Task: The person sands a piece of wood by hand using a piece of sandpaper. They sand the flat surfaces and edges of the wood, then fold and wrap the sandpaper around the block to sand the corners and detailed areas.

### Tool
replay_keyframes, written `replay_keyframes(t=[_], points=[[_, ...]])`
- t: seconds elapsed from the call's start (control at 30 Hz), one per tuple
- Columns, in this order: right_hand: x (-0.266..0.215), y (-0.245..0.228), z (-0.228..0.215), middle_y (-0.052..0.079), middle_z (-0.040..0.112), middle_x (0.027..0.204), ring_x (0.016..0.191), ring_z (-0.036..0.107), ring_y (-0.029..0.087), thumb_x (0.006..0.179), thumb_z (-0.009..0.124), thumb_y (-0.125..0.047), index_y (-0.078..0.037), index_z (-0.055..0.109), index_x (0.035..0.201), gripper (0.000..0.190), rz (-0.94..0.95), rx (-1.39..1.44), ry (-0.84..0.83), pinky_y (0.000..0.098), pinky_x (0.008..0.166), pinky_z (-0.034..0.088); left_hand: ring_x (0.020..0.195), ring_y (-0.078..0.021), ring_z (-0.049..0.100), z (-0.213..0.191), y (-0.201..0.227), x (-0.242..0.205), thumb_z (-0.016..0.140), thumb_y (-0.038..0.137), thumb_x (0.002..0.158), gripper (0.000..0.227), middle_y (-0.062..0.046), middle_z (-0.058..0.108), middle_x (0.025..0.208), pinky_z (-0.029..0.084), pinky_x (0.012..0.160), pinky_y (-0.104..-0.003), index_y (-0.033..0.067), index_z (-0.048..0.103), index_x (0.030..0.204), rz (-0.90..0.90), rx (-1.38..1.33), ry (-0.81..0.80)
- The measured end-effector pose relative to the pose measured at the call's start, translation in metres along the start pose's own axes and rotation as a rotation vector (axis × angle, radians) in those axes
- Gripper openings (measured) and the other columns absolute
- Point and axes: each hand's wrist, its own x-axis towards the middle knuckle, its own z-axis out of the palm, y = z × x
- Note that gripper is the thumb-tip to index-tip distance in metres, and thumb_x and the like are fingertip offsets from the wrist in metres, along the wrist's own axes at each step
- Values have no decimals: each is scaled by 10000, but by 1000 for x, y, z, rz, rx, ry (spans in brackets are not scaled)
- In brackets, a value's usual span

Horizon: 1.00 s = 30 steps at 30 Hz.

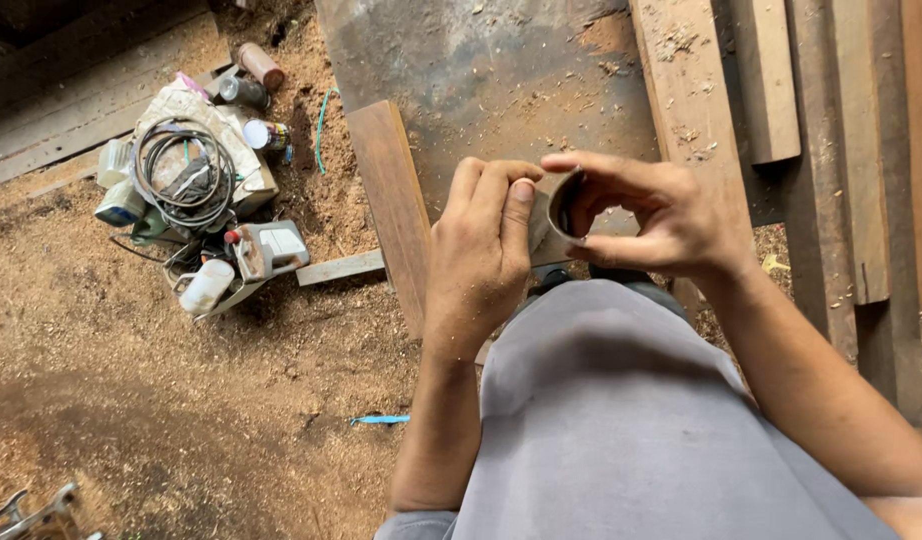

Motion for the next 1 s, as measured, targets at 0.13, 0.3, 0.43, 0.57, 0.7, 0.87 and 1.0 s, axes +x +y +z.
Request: replay_keyframes(t=[0.13,0.3,0.43,0.57,0.7,0.87,1.0], points=[[2,3,11,64,711,970,910,702,146,834,813,-22,33,493,1513,753,72,71,46,293,874,608,856,-282,705,-1,1,-1,501,215,1098,214,-111,626,1039,546,727,-408,80,664,1131,2,8,5],[-4,3,8,80,717,1046,958,708,154,841,816,-30,38,474,1516,760,14,59,35,300,908,610,862,-271,718,-1,-1,-1,501,208,1098,204,-103,629,1042,564,726,-386,86,664,1116,11,-19,2],[-3,15,11,83,724,993,928,715,154,786,822,-26,50,498,1493,781,199,24,54,307,900,615,833,-272,713,0,1,1,513,209,1091,201,-106,627,1019,554,714,-397,84,668,1112,-16,-10,1],[-6,10,12,56,693,1033,950,674,128,844,808,-12,12,490,1534,760,73,181,73,288,915,579,863,-269,720,0,-1,0,519,211,1101,195,-103,631,1045,565,736,-394,83,660,1139,18,-32,13],[-3,7,6,19,661,1015,923,645,93,844,759,14,12,524,1521,717,194,143,107,251,887,546,870,-267,728,0,-3,-2,538,216,1087,194,-99,647,1051,572,739,-386,92,673,1148,15,-27,23],[1,13,5,5,671,1038,917,630,73,858,757,0,21,562,1479,651,283,248,141,229,800,540,902,-270,734,2,-4,-4,544,215,1085,191,-99,647,1067,583,768,-378,94,669,1162,43,-71,41],[-5,11,-7,16,695,1003,878,665,72,852,792,0,5,566,1472,659,176,187,41,221,784,564,897,-276,725,3,-7,-7,552,211,1087,183,-98,651,1063,572,759,-383,100,676,1162,40,-35,28]])
